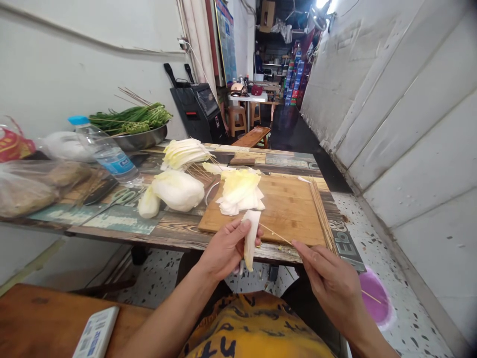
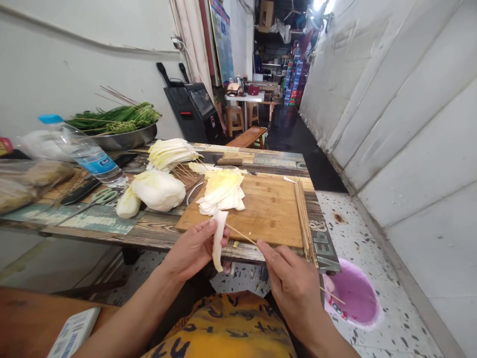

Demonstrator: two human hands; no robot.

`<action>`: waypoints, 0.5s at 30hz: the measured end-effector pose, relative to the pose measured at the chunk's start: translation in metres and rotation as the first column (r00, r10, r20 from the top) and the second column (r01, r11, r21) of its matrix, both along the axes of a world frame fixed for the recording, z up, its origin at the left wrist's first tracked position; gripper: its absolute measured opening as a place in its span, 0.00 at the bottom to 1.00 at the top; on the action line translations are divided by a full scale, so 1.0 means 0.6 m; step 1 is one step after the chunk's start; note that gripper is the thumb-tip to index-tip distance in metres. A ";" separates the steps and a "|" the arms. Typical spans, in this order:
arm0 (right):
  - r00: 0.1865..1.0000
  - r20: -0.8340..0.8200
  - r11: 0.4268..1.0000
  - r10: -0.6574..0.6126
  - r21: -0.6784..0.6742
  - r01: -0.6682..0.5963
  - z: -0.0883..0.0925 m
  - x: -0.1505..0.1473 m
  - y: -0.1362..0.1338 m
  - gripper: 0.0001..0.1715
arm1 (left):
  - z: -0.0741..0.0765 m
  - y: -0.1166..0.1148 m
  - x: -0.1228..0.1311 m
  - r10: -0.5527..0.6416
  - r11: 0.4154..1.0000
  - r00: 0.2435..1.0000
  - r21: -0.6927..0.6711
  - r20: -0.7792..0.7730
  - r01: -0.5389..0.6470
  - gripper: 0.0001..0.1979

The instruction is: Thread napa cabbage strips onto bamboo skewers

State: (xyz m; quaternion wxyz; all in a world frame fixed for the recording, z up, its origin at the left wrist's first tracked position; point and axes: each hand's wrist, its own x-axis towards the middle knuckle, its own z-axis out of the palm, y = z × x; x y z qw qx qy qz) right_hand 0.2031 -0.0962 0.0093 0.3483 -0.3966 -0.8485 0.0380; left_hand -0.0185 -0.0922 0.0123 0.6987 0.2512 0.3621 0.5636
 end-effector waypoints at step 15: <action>0.999 0.020 0.999 0.028 0.018 -0.029 0.005 0.010 0.000 0.18 | 0.000 -0.002 0.000 0.030 1.000 0.996 0.007 -0.082 -0.030 0.14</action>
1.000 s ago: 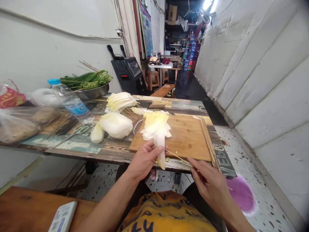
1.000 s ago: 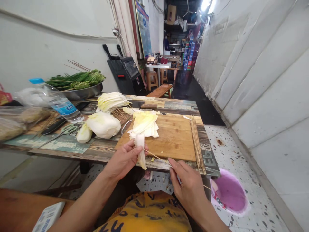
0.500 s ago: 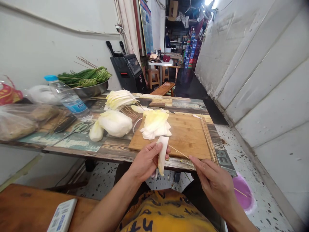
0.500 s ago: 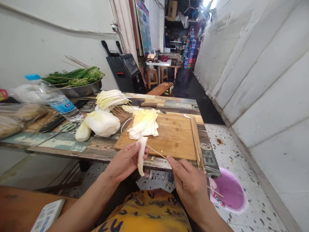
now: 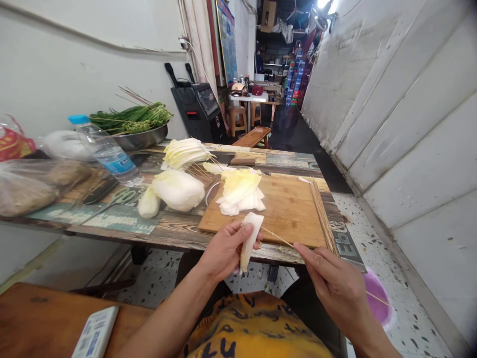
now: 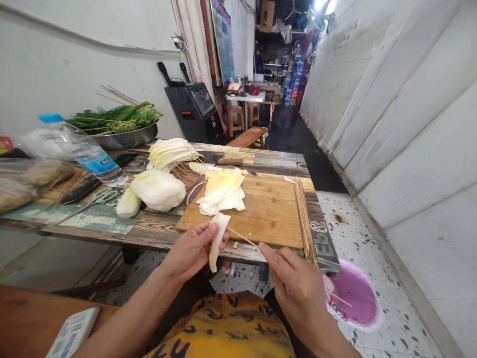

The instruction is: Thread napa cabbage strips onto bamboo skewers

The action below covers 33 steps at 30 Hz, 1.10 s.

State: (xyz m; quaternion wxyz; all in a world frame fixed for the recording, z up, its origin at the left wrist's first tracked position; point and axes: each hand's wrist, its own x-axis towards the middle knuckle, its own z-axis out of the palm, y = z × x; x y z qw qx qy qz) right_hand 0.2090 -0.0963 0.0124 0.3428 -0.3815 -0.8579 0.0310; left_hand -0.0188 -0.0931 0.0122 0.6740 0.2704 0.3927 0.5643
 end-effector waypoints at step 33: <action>0.992 -0.052 0.970 0.117 -0.208 -0.125 0.035 0.005 0.009 0.16 | 0.002 0.001 0.022 -0.166 0.982 0.926 0.026 -0.339 0.186 0.15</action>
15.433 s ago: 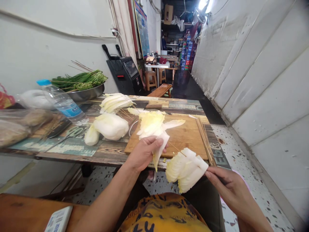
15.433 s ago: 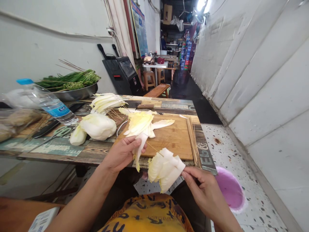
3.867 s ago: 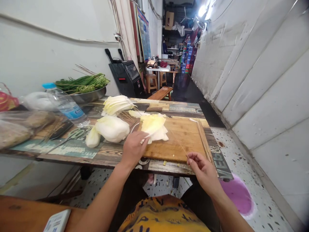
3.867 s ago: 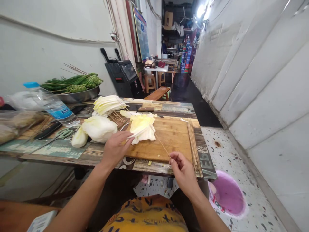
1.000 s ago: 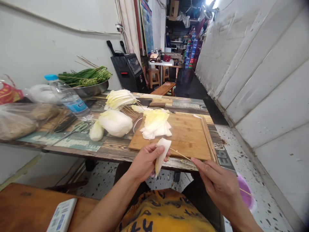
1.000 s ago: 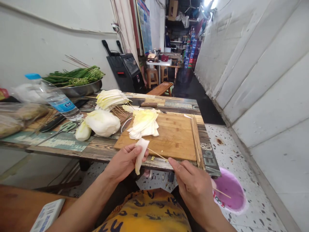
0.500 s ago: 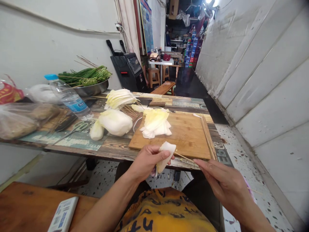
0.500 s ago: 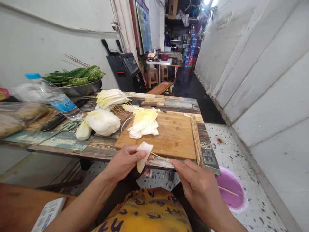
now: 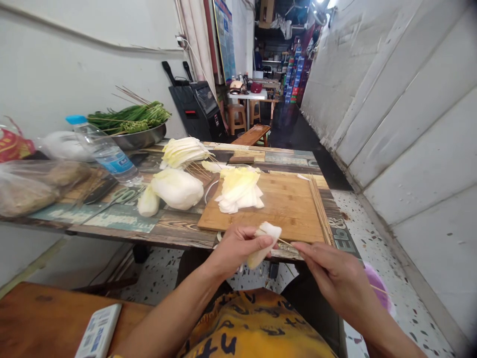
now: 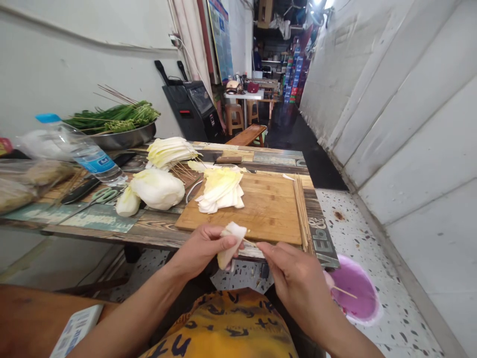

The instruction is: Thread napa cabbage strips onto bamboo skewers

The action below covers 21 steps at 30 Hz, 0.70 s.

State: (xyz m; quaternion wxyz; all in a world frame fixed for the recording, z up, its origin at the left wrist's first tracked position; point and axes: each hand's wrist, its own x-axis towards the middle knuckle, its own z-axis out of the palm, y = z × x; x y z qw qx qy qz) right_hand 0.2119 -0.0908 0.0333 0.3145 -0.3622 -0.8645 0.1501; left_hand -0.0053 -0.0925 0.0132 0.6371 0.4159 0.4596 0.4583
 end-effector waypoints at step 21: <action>0.981 -0.084 0.967 -0.175 -0.200 0.155 -0.021 0.034 0.001 0.11 | -0.017 0.045 -0.066 0.591 0.767 0.602 0.605 -0.537 -0.213 0.15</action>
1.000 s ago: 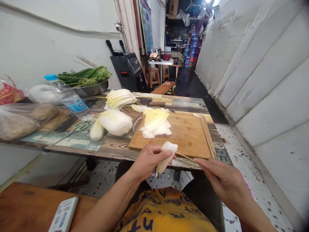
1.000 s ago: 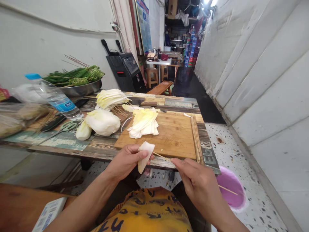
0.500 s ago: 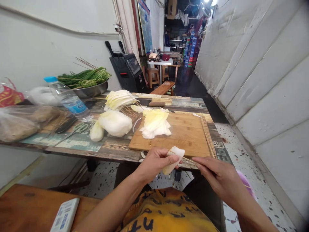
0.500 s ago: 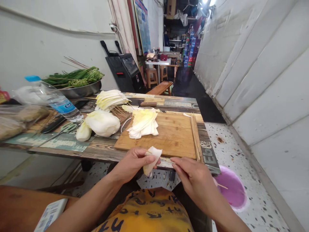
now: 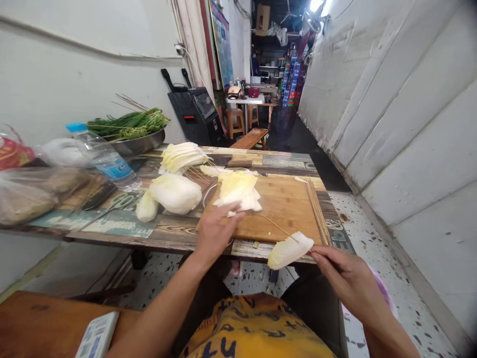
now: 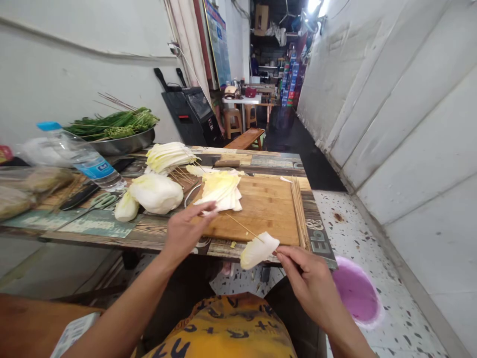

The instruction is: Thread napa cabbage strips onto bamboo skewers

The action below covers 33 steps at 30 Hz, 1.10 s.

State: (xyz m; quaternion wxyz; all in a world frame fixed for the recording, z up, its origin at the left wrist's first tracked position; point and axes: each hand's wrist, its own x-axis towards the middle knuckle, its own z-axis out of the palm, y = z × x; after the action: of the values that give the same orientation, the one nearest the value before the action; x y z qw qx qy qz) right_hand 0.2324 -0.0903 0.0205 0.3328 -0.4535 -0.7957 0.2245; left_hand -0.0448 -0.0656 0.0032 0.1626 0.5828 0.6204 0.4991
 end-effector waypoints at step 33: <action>0.958 -0.183 0.940 -0.220 0.222 0.258 -0.020 0.005 -0.016 0.07 | 0.089 -0.009 -0.009 -0.350 0.936 0.780 0.235 0.519 0.263 0.07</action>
State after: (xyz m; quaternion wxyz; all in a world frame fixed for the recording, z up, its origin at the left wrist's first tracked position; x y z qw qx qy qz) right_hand 0.2351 -0.1001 0.0085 0.4718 -0.4836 -0.7278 0.1177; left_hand -0.0501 -0.0711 0.0566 0.3695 0.5172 0.4041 0.6577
